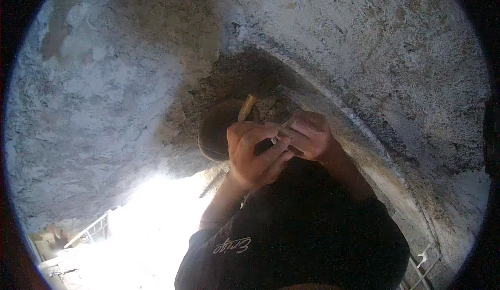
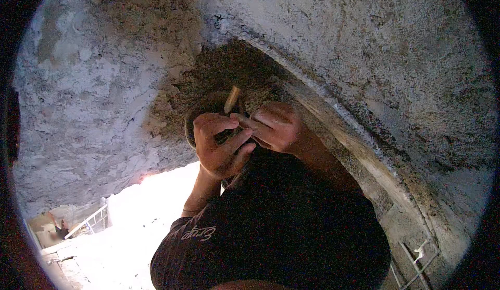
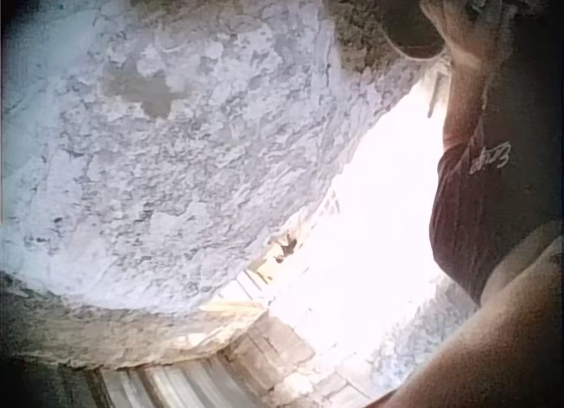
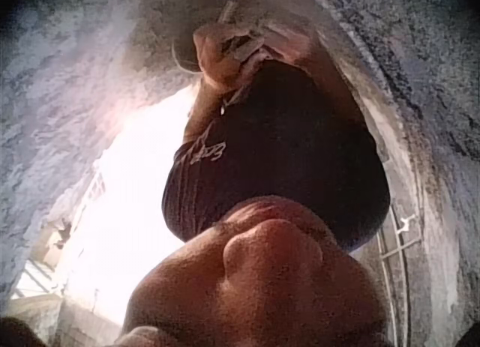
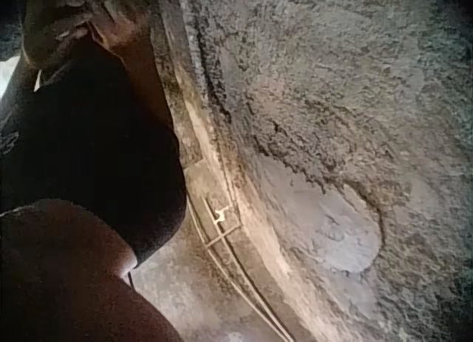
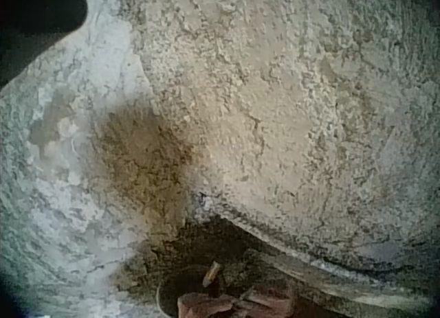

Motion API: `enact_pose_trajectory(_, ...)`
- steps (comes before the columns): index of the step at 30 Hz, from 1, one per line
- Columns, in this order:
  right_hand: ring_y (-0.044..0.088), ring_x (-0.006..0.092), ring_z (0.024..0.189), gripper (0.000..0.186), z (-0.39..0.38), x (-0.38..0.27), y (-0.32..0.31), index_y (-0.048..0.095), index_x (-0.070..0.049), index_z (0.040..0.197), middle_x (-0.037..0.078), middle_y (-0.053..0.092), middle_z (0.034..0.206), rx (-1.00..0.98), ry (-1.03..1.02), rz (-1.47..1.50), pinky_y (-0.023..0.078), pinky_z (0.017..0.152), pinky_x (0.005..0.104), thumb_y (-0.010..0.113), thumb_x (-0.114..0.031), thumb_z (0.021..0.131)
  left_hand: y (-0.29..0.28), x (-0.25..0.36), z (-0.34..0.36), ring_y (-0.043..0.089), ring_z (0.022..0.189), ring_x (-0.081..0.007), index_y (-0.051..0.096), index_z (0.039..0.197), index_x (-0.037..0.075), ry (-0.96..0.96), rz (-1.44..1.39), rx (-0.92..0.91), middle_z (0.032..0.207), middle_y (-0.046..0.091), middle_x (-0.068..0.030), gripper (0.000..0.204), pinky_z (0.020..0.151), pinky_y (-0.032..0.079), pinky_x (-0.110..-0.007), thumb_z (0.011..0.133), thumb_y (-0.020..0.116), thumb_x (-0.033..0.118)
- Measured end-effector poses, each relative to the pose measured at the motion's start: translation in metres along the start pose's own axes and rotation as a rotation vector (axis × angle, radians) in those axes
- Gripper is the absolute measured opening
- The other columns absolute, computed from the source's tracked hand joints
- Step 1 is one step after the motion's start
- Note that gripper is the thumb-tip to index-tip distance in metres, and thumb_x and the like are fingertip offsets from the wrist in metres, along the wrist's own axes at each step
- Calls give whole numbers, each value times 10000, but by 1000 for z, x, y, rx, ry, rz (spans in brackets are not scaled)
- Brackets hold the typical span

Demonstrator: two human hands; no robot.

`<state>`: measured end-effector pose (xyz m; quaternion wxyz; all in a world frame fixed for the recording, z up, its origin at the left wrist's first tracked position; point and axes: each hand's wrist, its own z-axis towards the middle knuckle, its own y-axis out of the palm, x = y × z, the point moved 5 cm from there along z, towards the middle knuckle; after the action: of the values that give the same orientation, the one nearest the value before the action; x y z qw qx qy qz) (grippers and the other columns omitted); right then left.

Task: The person applies plaster or cement mixture to a wall using a trowel and a float.

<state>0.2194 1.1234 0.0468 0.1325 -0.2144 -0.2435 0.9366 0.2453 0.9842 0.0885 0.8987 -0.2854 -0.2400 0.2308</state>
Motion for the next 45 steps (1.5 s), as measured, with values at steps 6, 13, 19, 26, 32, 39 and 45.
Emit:
enact_pose_trajectory(6,599,205,682,390,-5,6,1,684,-75,1012,36,562,783,-14,-15,-28,504,572,319,705,-181,637,5,-1,3,524,923,-306,701,1027,66,-92,-80,-75,1024,572,-133,397,799,433,-442,707,765,291)
enact_pose_trajectory(13,631,210,701,274,-7,6,9,686,-64,978,45,593,793,-42,-7,-40,518,554,339,724,-139,717,-3,-6,2,520,953,-317,704,1034,59,-74,-9,-125,1068,569,-139,393,833,425,-431,752,709,333)
enact_pose_trajectory(19,651,223,640,255,-27,29,7,673,-51,1056,111,652,796,-121,218,25,515,548,345,699,-98,807,-32,-91,-89,534,1018,-369,658,1028,5,-723,265,15,1065,558,-189,440,885,426,-476,806,706,382)
enact_pose_trajectory(26,645,332,698,219,-33,55,64,655,-30,1064,155,642,821,-135,288,132,523,602,382,648,-109,860,-36,-153,-231,439,1229,-454,604,1192,32,-1514,591,-99,1325,487,-254,563,1003,379,-508,855,620,482)
enact_pose_trajectory(32,628,365,940,312,-43,83,144,602,-23,1167,196,646,1013,-370,342,93,505,821,442,617,-152,882,-23,-154,-240,645,910,-400,650,1027,27,-1253,402,-69,916,659,-244,359,777,499,-468,888,590,353)
enact_pose_trajectory(39,579,375,1087,585,-83,157,240,408,20,1360,239,603,1139,-349,703,405,438,962,449,610,-145,836,-9,-148,-215,640,923,-398,639,1032,32,-1282,311,20,926,660,-237,293,771,500,-457,897,570,283)
enact_pose_trajectory(45,606,336,1065,554,-60,120,247,452,29,1325,228,609,1152,-568,787,533,478,902,438,631,-69,809,-26,-145,-227,630,942,-406,627,1041,33,-1246,361,114,961,650,-239,264,784,494,-457,904,554,246)
